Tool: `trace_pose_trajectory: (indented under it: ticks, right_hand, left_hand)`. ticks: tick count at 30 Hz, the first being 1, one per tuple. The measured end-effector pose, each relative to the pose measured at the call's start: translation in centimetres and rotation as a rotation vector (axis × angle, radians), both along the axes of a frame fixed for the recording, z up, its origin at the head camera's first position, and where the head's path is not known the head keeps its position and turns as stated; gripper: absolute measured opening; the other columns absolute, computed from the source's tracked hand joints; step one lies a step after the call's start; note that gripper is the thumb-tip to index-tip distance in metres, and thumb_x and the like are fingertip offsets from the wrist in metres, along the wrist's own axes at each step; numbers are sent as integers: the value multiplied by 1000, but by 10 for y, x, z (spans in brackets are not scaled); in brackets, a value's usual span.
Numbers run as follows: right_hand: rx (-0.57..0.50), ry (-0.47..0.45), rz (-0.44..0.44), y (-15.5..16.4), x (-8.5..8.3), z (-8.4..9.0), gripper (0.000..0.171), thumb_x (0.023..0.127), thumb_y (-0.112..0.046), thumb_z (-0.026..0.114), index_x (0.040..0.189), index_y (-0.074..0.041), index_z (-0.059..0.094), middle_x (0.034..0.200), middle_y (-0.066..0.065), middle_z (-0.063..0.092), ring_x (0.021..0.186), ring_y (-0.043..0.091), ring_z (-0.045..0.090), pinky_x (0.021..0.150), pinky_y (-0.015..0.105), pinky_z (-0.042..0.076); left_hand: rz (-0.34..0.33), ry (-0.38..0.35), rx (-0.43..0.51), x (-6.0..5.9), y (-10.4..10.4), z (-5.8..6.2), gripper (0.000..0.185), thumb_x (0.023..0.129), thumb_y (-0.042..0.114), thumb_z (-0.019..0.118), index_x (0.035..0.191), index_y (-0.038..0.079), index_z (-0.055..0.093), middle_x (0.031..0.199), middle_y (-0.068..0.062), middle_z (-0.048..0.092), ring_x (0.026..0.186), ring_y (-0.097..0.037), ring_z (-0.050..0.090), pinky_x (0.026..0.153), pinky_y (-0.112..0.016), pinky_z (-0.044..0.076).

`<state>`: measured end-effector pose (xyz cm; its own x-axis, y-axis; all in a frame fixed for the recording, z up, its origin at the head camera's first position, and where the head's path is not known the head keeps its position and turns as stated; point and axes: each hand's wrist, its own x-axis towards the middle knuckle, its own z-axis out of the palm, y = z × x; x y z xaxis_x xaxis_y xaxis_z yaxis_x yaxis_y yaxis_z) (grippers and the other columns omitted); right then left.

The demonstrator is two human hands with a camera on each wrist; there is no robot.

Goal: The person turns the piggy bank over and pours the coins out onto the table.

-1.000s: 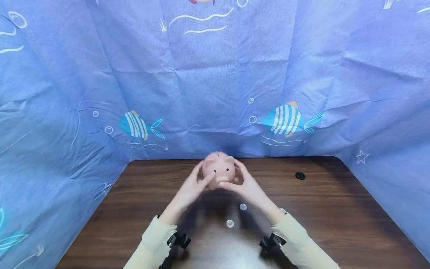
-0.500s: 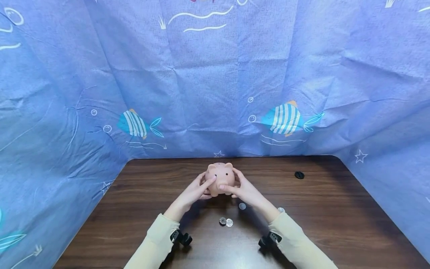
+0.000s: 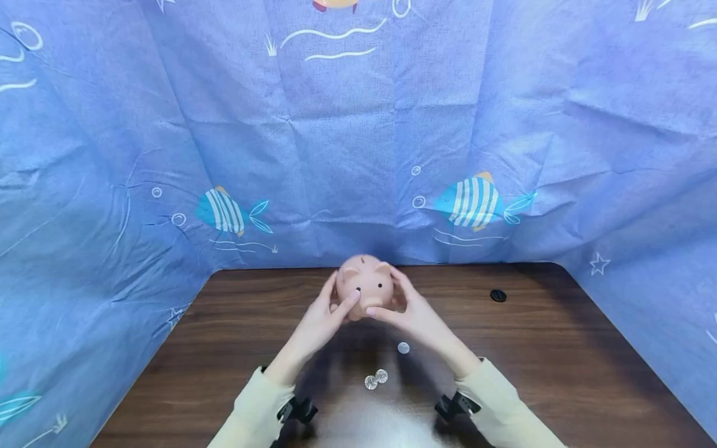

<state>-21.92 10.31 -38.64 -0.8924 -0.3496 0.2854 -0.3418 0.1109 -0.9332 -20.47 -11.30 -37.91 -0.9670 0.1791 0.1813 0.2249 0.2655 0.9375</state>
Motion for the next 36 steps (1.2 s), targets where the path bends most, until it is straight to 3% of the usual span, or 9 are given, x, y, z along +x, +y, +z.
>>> trace_pose_trajectory:
  ticks: [5,8,11,16,20,25,30,33,36]
  right_hand:
    - [-76,769,51,9,32,47,92,85,-30,84,156,-10,30,156,17,38,134,25,49,104,30,47]
    - [-155,984,124,4,32,53,86,87,-25,81,153,-3,29,160,25,25,145,36,33,111,35,40]
    - [-161,782,100,-6,20,38,89,86,-26,83,155,-11,29,159,17,32,139,31,42,109,35,44]
    - [-114,31,17,-20,-8,-10,88,86,-19,82,158,-21,30,150,8,47,120,24,59,91,35,55]
    - [-57,-235,-7,-23,-20,-41,89,88,-21,80,158,-11,25,149,17,47,115,29,63,87,44,55]
    - [-36,-256,-3,-25,-25,-44,91,88,-25,80,158,-10,25,146,18,49,109,28,65,84,49,55]
    - [-5,-160,-6,-21,-16,-25,88,88,-24,81,158,-17,27,146,13,50,114,27,63,94,47,53]
    - [9,122,-18,-12,4,2,91,85,-27,84,158,-21,30,148,6,50,118,21,61,97,35,53]
    - [-47,574,18,-4,23,30,90,85,-28,84,156,-12,32,154,13,42,129,23,54,99,29,51]
  left_hand:
    - [-48,719,-26,45,-5,45,100,90,44,76,160,4,17,157,-21,35,132,-28,53,101,-30,50]
    - [-119,949,-6,45,-12,50,105,86,42,79,156,-6,17,158,-27,28,139,-32,45,106,-31,46]
    - [-87,743,28,29,-16,37,99,89,39,78,159,2,19,160,-20,29,135,-30,50,104,-30,48]
    - [12,7,130,-4,-13,-10,82,100,36,65,161,8,18,156,-19,38,123,-33,59,95,-38,55]
    - [0,-231,144,-18,-12,-42,79,103,37,58,157,-3,17,150,-28,42,116,-35,62,92,-44,56]
    - [2,-249,130,-22,-15,-45,77,103,36,58,156,-4,19,146,-28,46,108,-35,67,91,-46,57]
    - [11,-196,139,-14,-12,-29,76,104,32,58,158,-1,17,147,-26,45,114,-36,64,93,-46,56]
    - [14,28,116,8,-9,-4,82,101,33,64,162,8,14,156,-19,38,121,-31,61,96,-38,54]
    - [-31,459,57,33,-10,23,91,96,37,71,162,10,14,159,-18,32,129,-26,56,101,-30,50]
